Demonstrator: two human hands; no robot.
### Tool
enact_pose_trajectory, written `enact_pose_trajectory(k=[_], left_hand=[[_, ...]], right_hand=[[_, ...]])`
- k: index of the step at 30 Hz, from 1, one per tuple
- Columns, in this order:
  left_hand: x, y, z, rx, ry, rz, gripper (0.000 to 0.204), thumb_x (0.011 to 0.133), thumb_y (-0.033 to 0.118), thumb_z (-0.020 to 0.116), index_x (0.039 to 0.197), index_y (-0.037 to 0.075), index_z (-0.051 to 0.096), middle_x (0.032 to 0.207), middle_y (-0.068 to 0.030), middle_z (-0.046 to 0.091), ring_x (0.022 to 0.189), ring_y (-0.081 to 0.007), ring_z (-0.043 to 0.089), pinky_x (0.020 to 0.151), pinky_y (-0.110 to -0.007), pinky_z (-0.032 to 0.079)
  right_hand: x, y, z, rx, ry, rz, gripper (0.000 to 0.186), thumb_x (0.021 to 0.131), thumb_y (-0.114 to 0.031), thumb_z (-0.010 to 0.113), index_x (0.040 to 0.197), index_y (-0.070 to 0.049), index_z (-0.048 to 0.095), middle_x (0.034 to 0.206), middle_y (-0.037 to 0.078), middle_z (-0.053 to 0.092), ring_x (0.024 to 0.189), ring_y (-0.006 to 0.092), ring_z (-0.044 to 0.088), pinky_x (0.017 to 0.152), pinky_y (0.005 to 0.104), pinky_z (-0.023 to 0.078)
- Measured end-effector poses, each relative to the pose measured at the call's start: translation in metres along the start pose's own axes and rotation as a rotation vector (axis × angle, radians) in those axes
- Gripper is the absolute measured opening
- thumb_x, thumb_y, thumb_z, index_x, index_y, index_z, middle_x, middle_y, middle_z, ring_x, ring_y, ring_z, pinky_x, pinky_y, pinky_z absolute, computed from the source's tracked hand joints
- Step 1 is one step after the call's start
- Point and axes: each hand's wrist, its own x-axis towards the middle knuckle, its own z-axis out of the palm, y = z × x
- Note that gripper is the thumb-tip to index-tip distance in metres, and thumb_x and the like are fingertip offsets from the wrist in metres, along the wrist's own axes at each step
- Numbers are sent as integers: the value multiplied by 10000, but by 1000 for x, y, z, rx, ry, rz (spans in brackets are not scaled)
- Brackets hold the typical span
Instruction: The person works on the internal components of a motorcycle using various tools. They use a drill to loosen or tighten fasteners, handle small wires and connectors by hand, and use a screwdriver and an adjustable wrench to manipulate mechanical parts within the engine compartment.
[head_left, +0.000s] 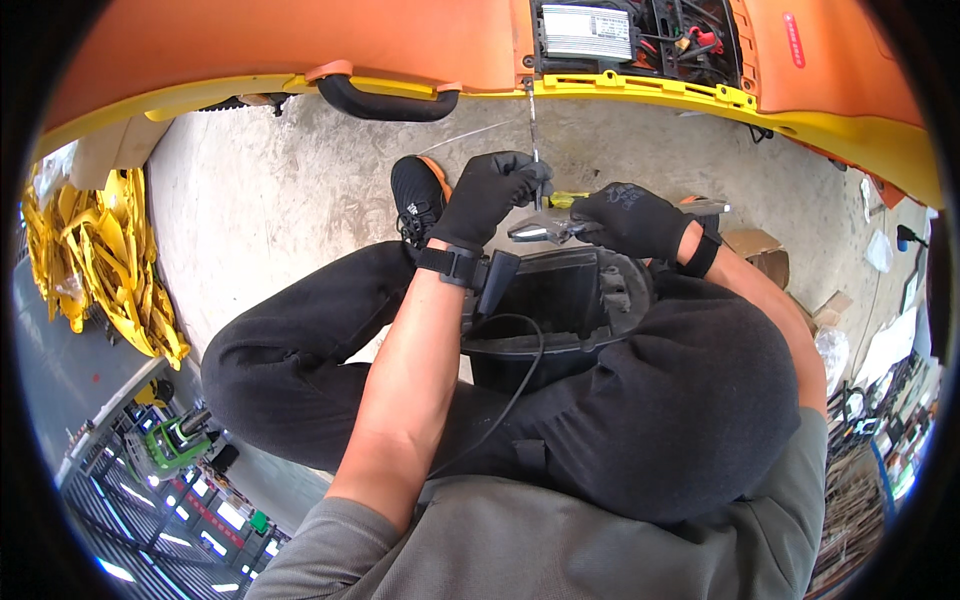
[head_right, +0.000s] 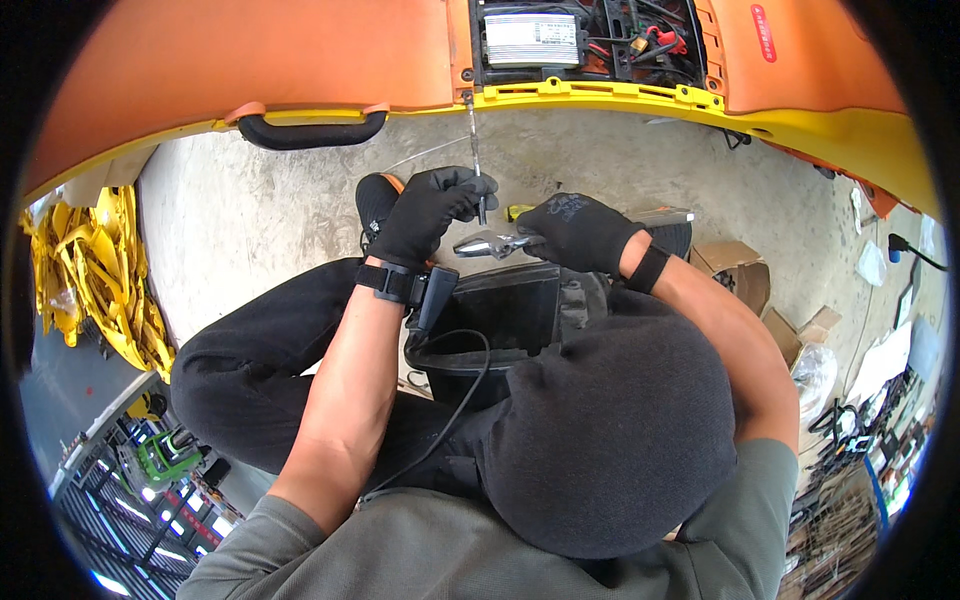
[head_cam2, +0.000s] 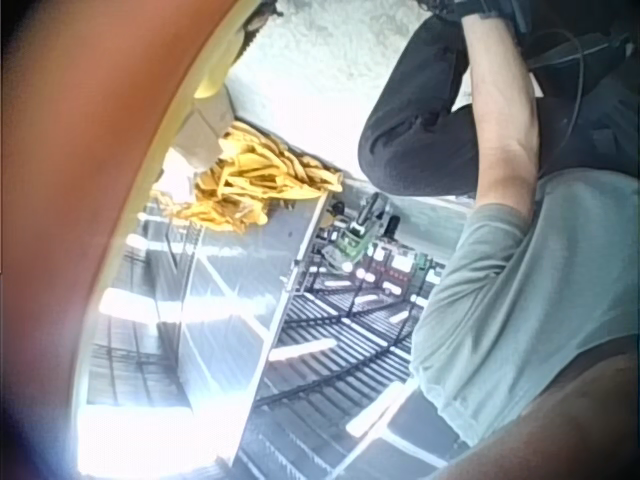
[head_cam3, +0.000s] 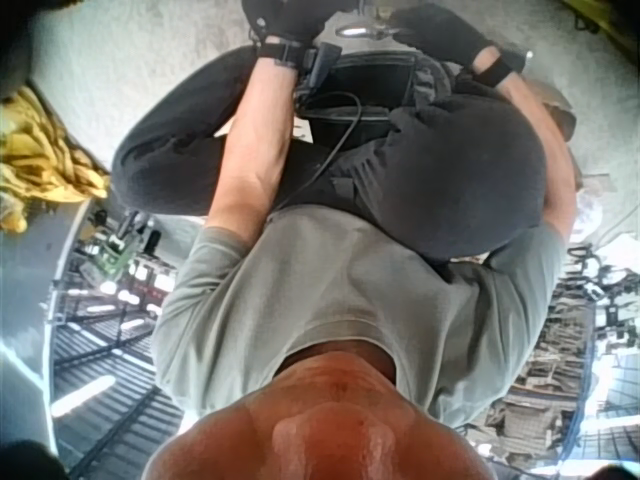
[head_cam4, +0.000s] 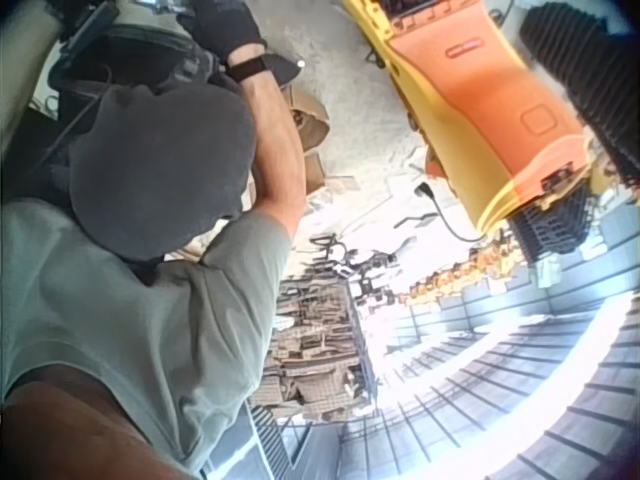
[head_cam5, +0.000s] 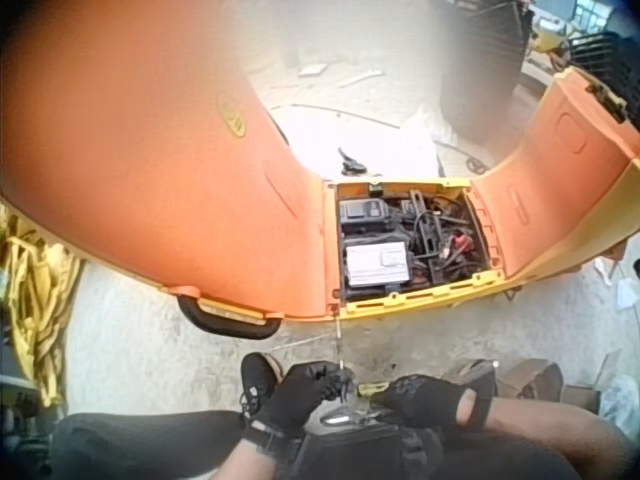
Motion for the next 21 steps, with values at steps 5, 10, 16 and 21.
enact_pose_trajectory(k=[5, 10, 16, 21], left_hand=[[1, 0, -2, 7, -6, 0, 235, 904, 203, 619, 992, -3, 689, 816, -37, 686, 674, -60, 544, 629, -213, 439], [1, 2, 1, -10, 3, -38, 236, 908, 206, 614, 993, -1, 689, 822, -34, 686, 672, -62, 544, 630, -214, 443], [0, 0, 0, -27, -1, -38, 233, 909, 216, 617, 985, 9, 689, 826, -24, 682, 659, -60, 537, 622, -209, 439], [-3, 4, -1, 0, -2, -18, 232, 907, 237, 626, 975, 23, 685, 818, -18, 677, 647, -51, 526, 606, -205, 429]], right_hand=[[0, 3, 2, 38, 50, 0, 290, 823, -205, 629, 1054, -30, 631, 952, 201, 650, 908, 387, 602, 800, 446, 474], [-3, 8, 7, 21, 107, -15, 286, 833, -205, 630, 1057, -28, 630, 957, 204, 649, 916, 386, 602, 802, 446, 473], [-2, 7, 6, 33, 90, 17, 284, 835, -207, 631, 1056, -29, 631, 954, 214, 646, 914, 395, 599, 802, 444, 471], [-5, 9, 4, 64, 40, -22, 282, 818, -226, 647, 1022, -32, 636, 953, 213, 641, 921, 391, 595, 795, 444, 467]])
